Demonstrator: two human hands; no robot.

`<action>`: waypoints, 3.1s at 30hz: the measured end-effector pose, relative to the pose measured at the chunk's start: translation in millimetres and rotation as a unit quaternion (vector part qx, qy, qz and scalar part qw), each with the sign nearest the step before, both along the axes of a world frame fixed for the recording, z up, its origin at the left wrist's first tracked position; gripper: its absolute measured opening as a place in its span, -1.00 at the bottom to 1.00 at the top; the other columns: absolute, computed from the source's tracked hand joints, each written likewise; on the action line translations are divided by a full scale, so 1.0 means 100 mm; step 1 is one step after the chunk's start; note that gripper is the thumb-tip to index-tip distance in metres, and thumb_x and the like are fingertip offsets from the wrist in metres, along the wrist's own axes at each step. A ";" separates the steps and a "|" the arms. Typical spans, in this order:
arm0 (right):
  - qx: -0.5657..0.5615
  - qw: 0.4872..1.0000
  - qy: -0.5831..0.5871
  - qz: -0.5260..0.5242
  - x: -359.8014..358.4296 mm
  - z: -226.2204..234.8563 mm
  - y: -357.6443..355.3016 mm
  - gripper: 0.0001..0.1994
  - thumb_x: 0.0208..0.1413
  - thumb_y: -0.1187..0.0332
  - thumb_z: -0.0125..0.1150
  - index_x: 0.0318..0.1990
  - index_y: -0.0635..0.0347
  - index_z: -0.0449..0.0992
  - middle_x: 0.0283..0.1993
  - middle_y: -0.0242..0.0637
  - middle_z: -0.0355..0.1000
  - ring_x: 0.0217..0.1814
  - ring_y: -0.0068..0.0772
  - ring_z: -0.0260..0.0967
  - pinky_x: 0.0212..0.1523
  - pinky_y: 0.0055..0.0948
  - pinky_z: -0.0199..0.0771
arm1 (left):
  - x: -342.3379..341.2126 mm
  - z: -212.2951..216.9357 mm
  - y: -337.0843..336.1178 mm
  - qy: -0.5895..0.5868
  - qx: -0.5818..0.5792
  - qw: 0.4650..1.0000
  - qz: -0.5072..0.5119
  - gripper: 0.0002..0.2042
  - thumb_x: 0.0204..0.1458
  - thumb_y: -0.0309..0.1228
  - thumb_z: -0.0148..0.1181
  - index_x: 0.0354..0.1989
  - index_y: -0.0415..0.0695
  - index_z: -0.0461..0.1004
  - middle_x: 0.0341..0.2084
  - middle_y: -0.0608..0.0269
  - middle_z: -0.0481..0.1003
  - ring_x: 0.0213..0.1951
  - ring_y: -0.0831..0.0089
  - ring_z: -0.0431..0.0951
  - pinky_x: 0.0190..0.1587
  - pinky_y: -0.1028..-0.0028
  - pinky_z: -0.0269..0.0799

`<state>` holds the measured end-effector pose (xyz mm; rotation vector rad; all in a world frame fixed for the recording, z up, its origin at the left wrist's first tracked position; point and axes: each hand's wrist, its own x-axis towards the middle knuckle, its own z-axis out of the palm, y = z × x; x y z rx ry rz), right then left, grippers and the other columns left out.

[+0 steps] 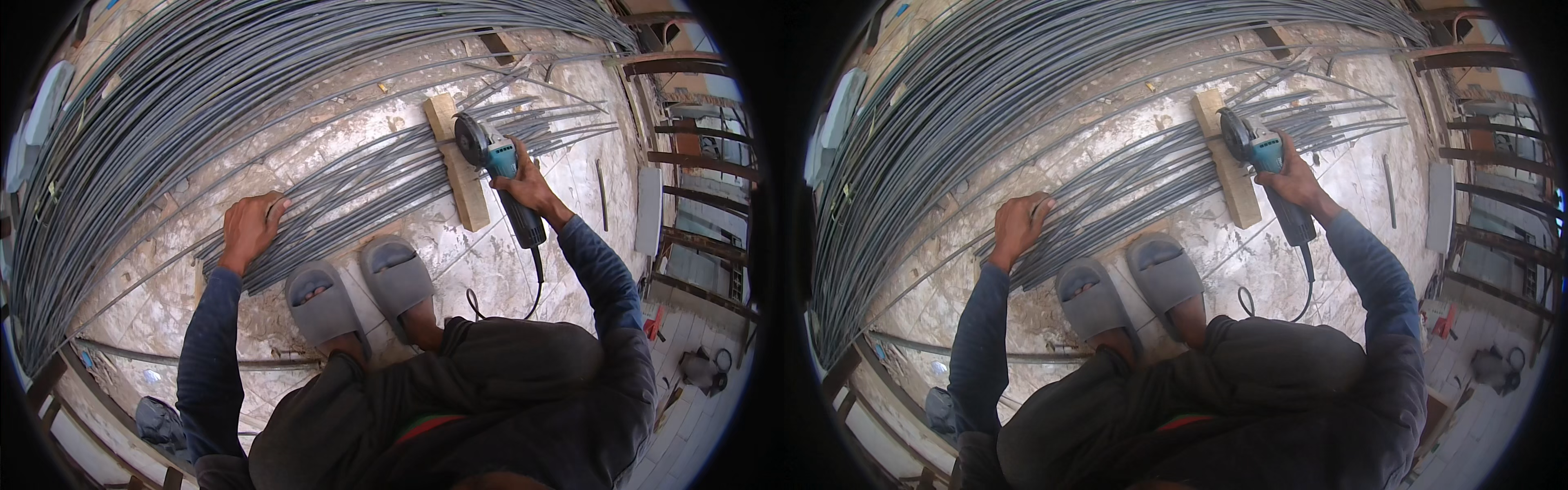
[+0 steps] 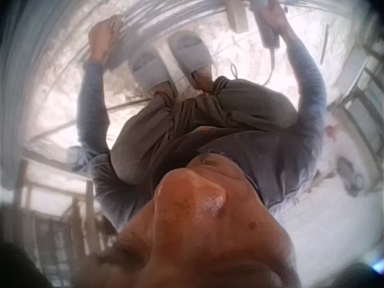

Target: The person uses an angle grinder to cut a bundle of metal rods laid on the floor. They hold the rods with one hand and operate the grinder with the other, cutting multiple rods in sequence. The cut pieces are separated and left on the floor.

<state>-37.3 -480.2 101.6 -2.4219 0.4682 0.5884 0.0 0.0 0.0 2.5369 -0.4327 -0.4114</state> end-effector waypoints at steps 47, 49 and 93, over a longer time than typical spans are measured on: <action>0.043 0.998 -0.042 0.024 0.16 -0.27 -0.21 0.09 -0.30 0.46 0.42 0.47 0.11 -0.12 0.10 -0.11 0.36 0.03 -0.18 0.38 0.05 -0.26 0.48 | 0.01 -0.01 -0.03 0.034 0.050 0.998 -0.011 -0.64 0.24 -0.09 0.06 -0.19 -0.16 0.59 -0.54 -0.09 0.55 -0.35 -0.07 0.57 -0.25 0.04 0.39; 0.054 0.997 -0.041 0.025 0.13 -0.30 -0.26 0.10 -0.30 0.46 0.42 0.47 0.10 -0.12 0.10 -0.12 0.36 0.02 -0.19 0.39 0.03 -0.26 0.49 | 0.02 0.01 -0.05 0.041 0.059 0.997 -0.015 -0.65 0.24 -0.10 0.05 -0.21 -0.16 0.58 -0.53 -0.10 0.55 -0.34 -0.07 0.57 -0.24 0.04 0.39; 0.086 0.995 0.000 -0.049 0.04 -0.15 -0.07 0.08 -0.26 0.49 0.45 0.45 0.17 -0.15 0.23 0.00 0.30 0.24 -0.09 0.30 0.27 -0.26 0.30 | 0.01 -0.03 -0.02 0.018 0.059 0.998 -0.028 -0.67 0.27 -0.12 0.00 -0.24 -0.14 0.54 -0.51 -0.08 0.55 -0.32 -0.07 0.56 -0.24 0.04 0.37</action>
